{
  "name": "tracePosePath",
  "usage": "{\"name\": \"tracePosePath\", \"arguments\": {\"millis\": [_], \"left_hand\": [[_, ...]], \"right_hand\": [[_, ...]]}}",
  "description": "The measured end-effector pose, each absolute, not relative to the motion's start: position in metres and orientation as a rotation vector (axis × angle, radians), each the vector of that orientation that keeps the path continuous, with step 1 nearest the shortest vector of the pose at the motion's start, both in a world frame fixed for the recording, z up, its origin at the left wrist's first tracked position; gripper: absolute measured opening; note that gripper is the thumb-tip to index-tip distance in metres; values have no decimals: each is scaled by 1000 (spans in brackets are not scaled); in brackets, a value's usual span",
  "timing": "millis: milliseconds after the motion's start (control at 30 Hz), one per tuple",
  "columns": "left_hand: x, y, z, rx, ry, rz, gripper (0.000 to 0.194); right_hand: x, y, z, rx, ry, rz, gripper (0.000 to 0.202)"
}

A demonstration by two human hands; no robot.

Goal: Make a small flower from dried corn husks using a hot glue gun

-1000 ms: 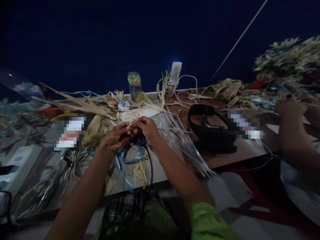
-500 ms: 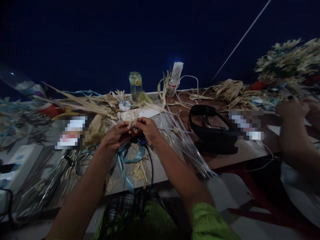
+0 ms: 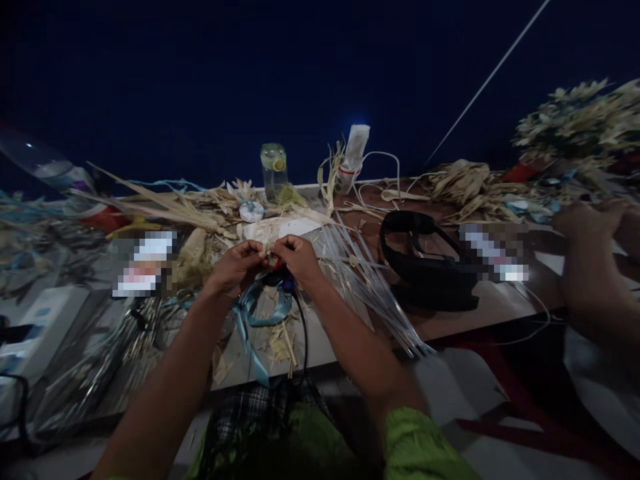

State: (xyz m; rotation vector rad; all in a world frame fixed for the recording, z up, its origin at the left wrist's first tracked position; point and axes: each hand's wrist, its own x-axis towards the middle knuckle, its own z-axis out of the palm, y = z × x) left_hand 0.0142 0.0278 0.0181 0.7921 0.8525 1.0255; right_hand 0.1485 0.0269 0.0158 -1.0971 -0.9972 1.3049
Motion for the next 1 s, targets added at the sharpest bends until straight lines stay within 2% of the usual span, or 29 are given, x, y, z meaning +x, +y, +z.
{"name": "tracePosePath", "arguments": {"millis": [533,1000], "left_hand": [[17,29,14,860,902,1142,25],[11,28,18,659,742,953,39]], "right_hand": [[148,26,16,-1100,-1071,1246,17],[148,26,16,-1041,-1057,1320,18]]}}
